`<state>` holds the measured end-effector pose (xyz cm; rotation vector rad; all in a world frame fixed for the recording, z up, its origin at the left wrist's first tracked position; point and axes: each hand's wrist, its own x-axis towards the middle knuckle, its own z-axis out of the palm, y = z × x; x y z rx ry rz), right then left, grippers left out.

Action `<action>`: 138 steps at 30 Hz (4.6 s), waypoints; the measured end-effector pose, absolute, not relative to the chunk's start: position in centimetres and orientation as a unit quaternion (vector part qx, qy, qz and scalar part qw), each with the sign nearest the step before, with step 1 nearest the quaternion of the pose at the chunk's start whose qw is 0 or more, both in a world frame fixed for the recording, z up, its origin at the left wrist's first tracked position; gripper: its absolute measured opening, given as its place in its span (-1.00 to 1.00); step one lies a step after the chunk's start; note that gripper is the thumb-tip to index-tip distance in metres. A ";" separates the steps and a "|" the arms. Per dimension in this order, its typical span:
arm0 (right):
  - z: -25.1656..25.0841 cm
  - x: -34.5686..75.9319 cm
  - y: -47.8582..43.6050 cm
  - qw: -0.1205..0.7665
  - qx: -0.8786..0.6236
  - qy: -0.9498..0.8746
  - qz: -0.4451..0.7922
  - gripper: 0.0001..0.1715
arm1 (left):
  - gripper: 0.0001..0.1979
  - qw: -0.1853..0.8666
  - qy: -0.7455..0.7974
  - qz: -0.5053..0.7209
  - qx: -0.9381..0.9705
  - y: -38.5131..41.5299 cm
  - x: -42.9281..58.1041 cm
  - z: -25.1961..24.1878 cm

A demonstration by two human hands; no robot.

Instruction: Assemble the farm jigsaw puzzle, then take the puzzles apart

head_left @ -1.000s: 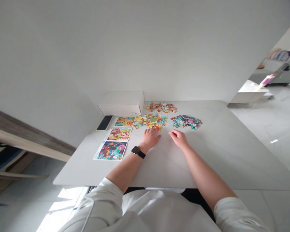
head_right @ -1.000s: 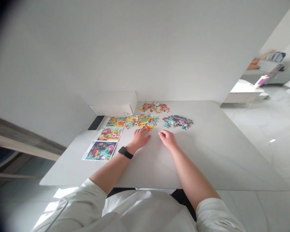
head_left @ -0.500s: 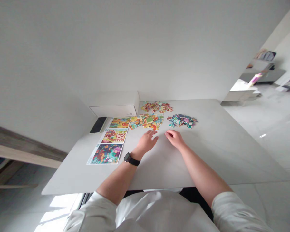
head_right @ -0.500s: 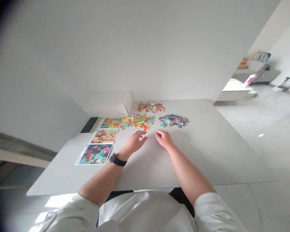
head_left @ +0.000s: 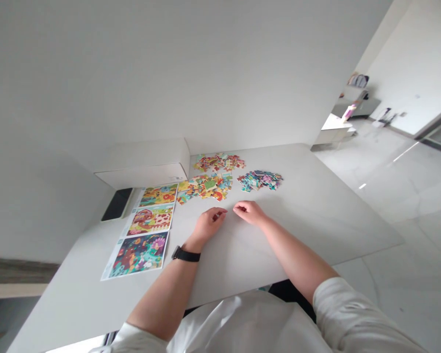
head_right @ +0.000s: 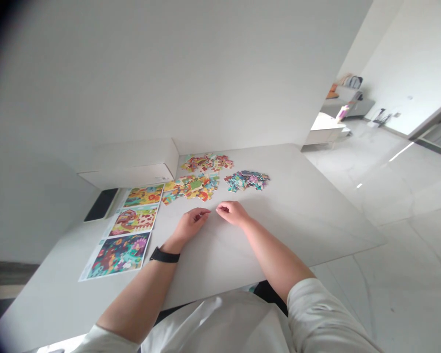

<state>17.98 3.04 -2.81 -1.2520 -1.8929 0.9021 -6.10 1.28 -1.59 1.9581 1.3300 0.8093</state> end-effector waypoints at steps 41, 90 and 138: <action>-0.3 24.8 11.3 0.223 -0.727 -0.649 0.035 -0.60 | -0.55 0.358 0.511 0.336 0.706 2.0 -6.2 -2.0; -1.8 17.5 0.1 0.482 -0.456 -0.582 0.469 -0.40 | -0.52 0.545 0.468 0.434 0.543 -2.5 -4.4 -0.5; -0.8 20.2 -0.3 0.225 -0.516 -0.754 0.338 -0.88 | -0.75 0.266 0.440 0.372 0.773 -2.2 -4.3 -2.1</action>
